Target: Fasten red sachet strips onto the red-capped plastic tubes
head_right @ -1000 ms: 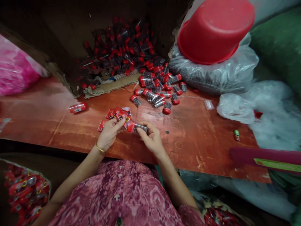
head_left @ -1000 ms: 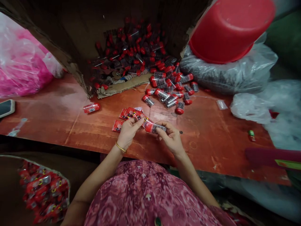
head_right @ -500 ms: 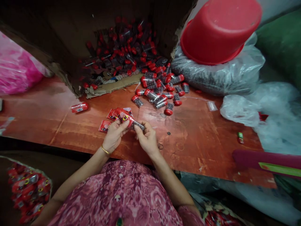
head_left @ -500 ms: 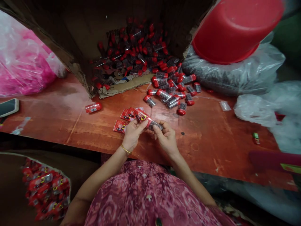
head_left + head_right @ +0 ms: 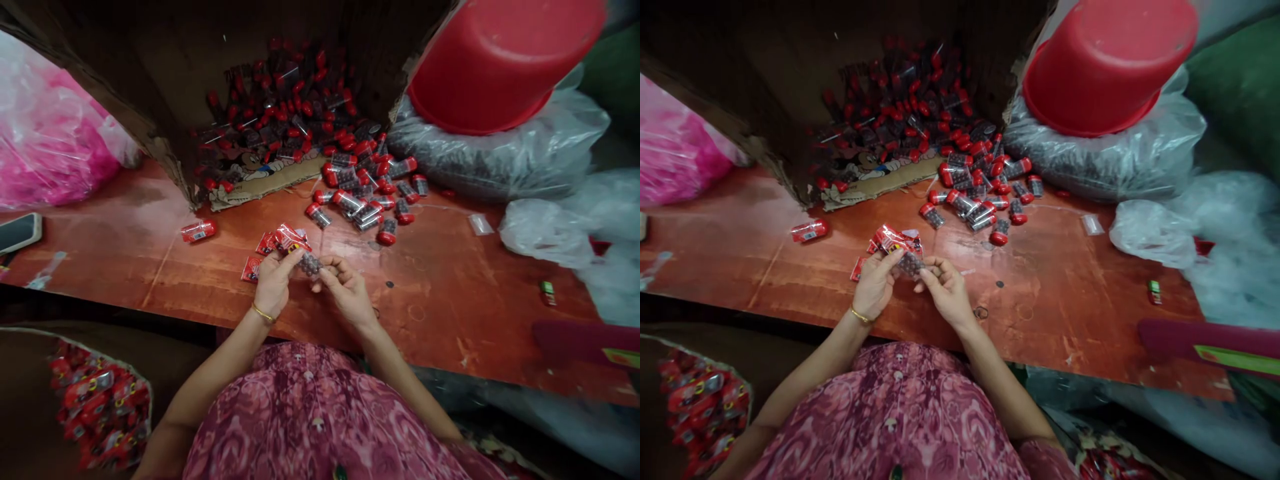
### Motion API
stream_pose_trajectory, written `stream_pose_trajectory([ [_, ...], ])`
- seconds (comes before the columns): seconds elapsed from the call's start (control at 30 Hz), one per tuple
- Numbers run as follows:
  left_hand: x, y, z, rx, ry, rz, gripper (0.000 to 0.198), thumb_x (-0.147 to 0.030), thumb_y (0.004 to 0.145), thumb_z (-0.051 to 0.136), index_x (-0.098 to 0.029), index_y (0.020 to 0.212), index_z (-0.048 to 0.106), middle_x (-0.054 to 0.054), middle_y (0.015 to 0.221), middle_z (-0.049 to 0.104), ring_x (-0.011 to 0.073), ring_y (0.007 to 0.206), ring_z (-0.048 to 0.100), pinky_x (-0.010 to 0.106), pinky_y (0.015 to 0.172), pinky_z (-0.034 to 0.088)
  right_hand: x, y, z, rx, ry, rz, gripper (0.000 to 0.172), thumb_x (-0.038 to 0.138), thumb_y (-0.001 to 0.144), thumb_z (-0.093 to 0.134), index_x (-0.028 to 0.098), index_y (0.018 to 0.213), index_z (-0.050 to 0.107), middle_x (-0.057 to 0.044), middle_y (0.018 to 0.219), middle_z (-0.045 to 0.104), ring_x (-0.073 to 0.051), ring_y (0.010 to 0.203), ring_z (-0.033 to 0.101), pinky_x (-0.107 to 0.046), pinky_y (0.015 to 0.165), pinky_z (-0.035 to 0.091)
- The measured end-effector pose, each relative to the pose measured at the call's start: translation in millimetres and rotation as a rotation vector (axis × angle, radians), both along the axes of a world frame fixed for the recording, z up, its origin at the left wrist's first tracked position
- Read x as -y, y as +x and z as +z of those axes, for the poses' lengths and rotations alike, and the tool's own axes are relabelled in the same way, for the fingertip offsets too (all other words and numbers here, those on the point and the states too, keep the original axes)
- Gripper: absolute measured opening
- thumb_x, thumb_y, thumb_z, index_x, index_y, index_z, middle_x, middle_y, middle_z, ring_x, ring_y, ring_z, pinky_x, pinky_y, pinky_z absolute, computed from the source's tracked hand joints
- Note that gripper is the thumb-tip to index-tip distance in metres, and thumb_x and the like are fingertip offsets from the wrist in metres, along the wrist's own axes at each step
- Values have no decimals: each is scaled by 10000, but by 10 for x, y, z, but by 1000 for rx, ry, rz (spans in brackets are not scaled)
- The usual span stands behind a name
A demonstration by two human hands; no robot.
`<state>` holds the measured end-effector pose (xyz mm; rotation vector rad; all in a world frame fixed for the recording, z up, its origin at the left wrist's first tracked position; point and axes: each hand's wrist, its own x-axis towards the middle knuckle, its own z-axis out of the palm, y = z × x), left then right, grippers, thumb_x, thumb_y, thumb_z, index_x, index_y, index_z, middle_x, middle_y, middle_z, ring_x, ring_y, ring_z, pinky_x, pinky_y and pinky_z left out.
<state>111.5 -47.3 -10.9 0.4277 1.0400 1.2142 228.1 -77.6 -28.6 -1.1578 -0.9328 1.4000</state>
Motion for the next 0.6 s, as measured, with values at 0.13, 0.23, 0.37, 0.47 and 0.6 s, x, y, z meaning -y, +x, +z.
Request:
stream_pose_trajectory([
  [0.13, 56, 29, -17, -15, -67, -97, 362, -331, 457, 835, -135, 671, 618, -9, 620, 664, 96, 566, 590, 231, 621, 468, -50, -54, -72, 80, 49, -79, 373, 525, 700, 656, 204, 837, 523, 53, 605, 578, -87, 474, 539, -233, 510, 459],
  [0.23, 52, -90, 13, -33, -77, -98, 336, -336, 485, 829, -142, 673, 628, -2, 616, 671, 100, 574, 607, 217, 606, 472, -125, -72, -114, 289, 140, -72, 378, 569, 748, 583, 204, 835, 542, 5, 687, 610, -125, 560, 563, -274, 561, 474],
  [0.37, -117, -584, 150, -194, -54, -15, 246, -320, 607, 773, -140, 721, 651, 8, 676, 702, 102, 607, 626, 216, 627, 489, -142, 96, -175, 1004, 333, 0, 468, 573, 741, 600, 175, 987, 602, -131, 987, 634, -264, 912, 555, -401, 783, 445],
  [0.47, -300, -1042, 222, -509, -62, 148, 133, -207, 659, 731, -135, 685, 623, -41, 583, 670, 79, 533, 586, 203, 587, 470, -43, 273, -267, 1380, 333, 147, 322, 453, 815, 563, 169, 949, 633, -140, 967, 630, -278, 908, 527, -401, 776, 409],
  [0.6, -465, -1472, 194, -908, -206, -51, 117, -123, 736, 625, -128, 623, 594, -66, 431, 580, 66, 404, 480, 186, 487, 382, 340, 621, -301, 1441, 268, 285, 277, 262, 898, 387, 201, 779, 630, -114, 778, 639, -239, 752, 559, -361, 686, 405],
])
